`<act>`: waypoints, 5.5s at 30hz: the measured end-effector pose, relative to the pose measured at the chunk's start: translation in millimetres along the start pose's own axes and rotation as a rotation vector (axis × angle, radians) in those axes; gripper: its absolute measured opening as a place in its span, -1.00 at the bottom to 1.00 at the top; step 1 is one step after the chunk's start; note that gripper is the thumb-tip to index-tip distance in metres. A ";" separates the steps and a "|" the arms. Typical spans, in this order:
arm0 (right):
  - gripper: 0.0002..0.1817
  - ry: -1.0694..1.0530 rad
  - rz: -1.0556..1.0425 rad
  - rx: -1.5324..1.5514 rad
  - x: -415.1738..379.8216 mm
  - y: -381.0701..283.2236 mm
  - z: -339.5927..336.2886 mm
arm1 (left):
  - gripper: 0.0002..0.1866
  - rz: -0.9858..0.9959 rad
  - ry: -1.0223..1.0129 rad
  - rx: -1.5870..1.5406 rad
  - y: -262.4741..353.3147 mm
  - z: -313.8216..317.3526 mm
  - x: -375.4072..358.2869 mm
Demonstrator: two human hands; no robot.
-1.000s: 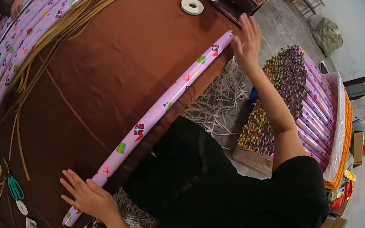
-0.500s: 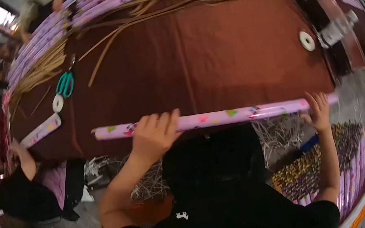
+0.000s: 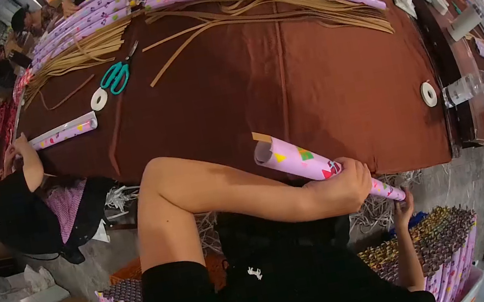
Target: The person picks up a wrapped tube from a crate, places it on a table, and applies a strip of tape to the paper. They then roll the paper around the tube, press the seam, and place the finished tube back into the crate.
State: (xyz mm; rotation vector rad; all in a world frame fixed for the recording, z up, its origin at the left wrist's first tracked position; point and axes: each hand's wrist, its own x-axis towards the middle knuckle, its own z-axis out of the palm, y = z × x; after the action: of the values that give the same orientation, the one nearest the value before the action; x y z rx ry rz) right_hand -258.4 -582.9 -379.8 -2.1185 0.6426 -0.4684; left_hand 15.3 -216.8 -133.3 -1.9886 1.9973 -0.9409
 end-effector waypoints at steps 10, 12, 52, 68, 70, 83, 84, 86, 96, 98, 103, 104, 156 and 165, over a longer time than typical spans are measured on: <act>-0.37 -0.095 0.106 -0.274 -59.0 7.1 29.8 | -0.74 0.195 -0.117 -0.227 -10.6 10.8 23.0; -0.42 -0.031 -0.149 -0.594 -56.9 -25.0 19.8 | -0.81 0.139 0.028 -0.402 -40.2 37.8 21.1; -0.59 -0.449 0.043 -0.401 -41.2 -191.6 -21.0 | -0.57 -0.277 0.064 -0.033 -248.5 131.1 -1.4; -0.40 0.245 -0.421 -0.797 32.8 -236.7 -84.2 | -0.59 -0.475 -0.227 -0.201 -262.4 154.6 -69.6; -0.43 0.243 -0.432 -0.798 33.9 -242.2 -82.5 | -0.65 -0.470 -0.216 -0.177 -262.5 152.9 -71.7; -0.65 -0.152 -0.113 -0.410 46.6 -248.8 -98.7 | -0.75 -0.500 -0.171 -0.419 -264.5 153.5 -70.2; -0.66 -0.177 -0.131 -0.370 47.1 -247.4 -99.4 | -0.74 -0.484 -0.163 -0.439 -264.4 153.2 -71.0; -0.67 -0.202 -0.148 -0.328 48.2 -242.9 -100.8 | -0.73 -0.466 -0.156 -0.459 -264.2 152.5 -73.3; -0.51 -0.385 -0.234 -0.637 21.1 -247.6 -65.4 | -0.60 -0.674 0.215 -0.062 -286.0 166.9 -68.5; -0.54 -0.341 -0.206 -0.654 15.6 -264.5 -55.8 | -0.67 -0.664 0.202 -0.067 -307.5 182.0 -76.8; -0.59 -0.117 -0.396 -0.559 -7.1 -258.0 -51.5 | -0.57 -0.770 0.407 0.146 -336.1 227.3 -69.9; -0.56 -0.125 -0.298 -0.486 -16.3 -254.3 -49.0 | -0.55 -0.705 0.521 0.216 -348.0 234.5 -65.4; -0.03 2.121 0.070 1.199 88.7 52.5 -347.9 | -0.60 -0.418 -0.038 -0.717 -42.3 125.0 20.7; -0.34 1.985 0.092 1.483 70.1 48.5 -334.9 | -0.63 -0.456 -0.067 -0.737 -42.1 126.0 19.2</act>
State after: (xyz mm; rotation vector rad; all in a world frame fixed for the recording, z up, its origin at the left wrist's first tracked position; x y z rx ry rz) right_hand -395.4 -858.3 -222.3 0.2891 0.8221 -2.0783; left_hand 116.1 -270.3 -204.0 -2.8903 2.0766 -0.1618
